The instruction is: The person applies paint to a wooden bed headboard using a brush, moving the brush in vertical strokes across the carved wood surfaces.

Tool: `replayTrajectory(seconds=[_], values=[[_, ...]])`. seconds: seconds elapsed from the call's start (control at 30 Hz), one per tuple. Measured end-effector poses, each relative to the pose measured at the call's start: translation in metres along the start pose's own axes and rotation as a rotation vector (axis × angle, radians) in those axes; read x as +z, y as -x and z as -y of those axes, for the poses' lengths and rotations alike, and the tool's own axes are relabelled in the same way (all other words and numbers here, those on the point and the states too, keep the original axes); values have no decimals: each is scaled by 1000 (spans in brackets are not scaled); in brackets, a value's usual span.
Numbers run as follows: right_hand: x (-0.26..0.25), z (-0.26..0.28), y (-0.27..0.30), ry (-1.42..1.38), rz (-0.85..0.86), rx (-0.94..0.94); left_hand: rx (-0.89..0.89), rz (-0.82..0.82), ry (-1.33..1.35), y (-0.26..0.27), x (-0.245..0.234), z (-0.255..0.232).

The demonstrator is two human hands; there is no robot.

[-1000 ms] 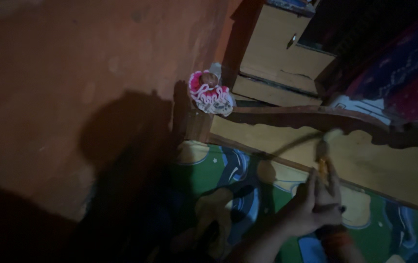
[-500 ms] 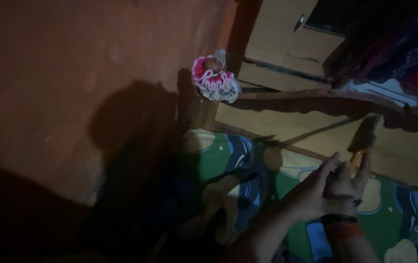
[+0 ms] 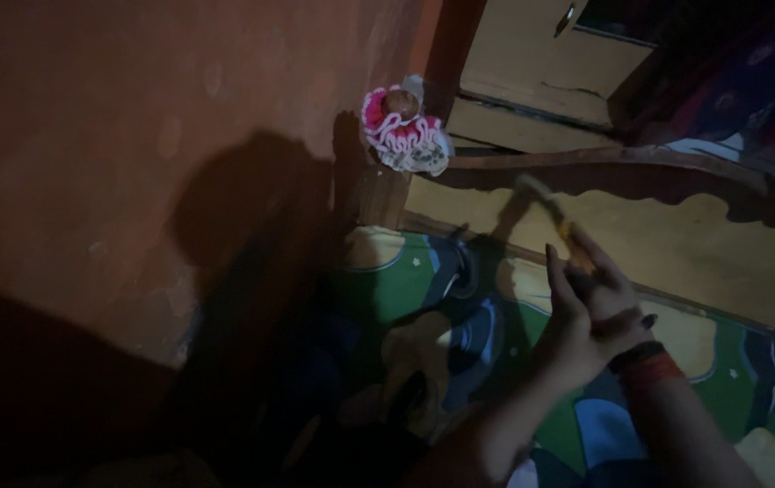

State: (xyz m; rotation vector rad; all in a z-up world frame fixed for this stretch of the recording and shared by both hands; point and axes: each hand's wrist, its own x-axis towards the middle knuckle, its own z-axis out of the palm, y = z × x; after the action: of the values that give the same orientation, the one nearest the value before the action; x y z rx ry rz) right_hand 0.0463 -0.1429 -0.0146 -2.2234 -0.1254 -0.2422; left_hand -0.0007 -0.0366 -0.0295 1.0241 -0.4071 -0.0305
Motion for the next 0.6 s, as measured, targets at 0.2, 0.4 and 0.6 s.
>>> replayTrajectory(seconds=[0.2, 0.4, 0.6], values=[[13, -22, 36, 204, -536, -316, 23, 348, -551, -10, -30, -36], [-2, -18, 53, -586, -752, 324, -19, 225, -622, -28, -45, -48], [0, -2, 45, 202, -17, -63, -60, -199, -616, -48, -64, -57]])
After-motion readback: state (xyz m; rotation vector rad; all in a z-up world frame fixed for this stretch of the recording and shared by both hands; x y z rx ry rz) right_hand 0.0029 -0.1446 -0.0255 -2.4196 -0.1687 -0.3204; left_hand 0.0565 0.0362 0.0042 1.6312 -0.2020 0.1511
